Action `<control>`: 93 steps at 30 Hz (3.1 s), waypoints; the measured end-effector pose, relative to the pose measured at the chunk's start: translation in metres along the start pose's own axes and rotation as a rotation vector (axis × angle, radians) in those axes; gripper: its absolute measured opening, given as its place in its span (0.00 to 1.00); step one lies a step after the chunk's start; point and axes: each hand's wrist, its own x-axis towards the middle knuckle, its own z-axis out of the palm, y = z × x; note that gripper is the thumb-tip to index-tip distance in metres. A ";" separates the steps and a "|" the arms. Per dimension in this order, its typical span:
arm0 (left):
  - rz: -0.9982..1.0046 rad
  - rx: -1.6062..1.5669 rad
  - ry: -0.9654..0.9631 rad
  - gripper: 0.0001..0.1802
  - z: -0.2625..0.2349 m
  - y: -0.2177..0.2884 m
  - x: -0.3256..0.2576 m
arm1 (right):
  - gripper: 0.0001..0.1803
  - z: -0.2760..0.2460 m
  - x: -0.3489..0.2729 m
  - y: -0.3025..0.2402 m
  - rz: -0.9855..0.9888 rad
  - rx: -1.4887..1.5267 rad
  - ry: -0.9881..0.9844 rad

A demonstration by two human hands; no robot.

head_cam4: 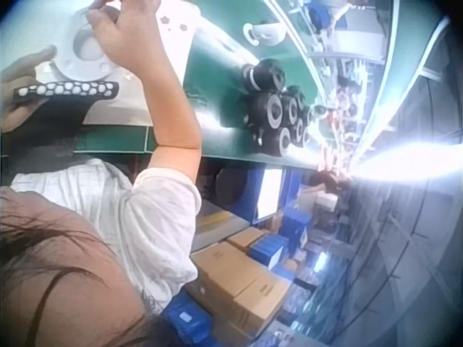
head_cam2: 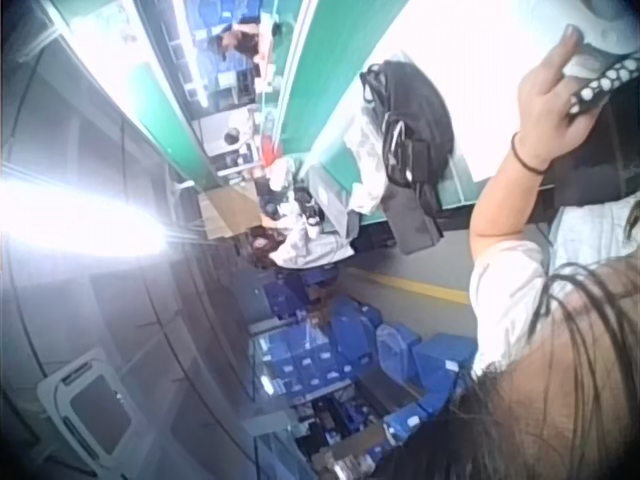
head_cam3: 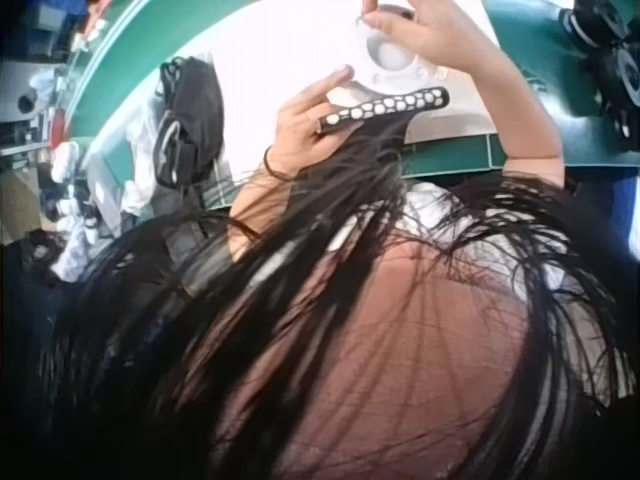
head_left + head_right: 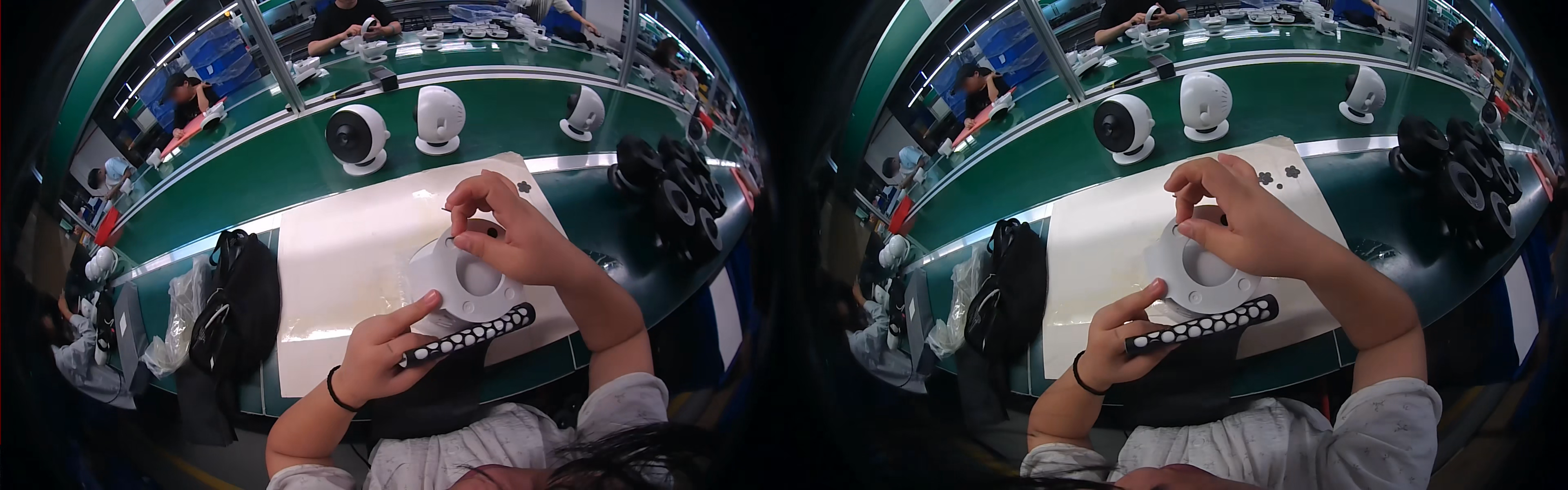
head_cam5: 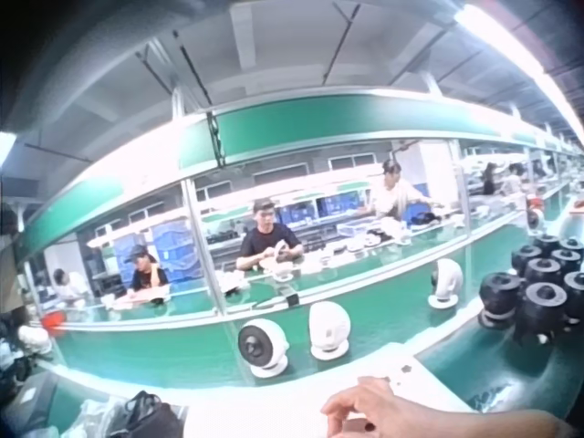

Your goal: The person attaches small rubber pads from a sheet to the bottoms of camera bases by hand and places the assembled cameras onto a conveyor belt.

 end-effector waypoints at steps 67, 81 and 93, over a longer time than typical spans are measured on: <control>-0.006 0.056 0.009 0.08 -0.008 -0.002 0.004 | 0.29 0.034 -0.038 -0.036 -0.350 -0.328 -0.025; -0.032 0.046 0.002 0.07 -0.012 -0.004 0.004 | 0.37 0.024 -0.043 -0.017 0.048 0.306 -0.039; -0.010 0.074 0.003 0.07 -0.013 -0.004 0.002 | 0.20 0.061 -0.042 -0.036 -0.450 -0.464 0.055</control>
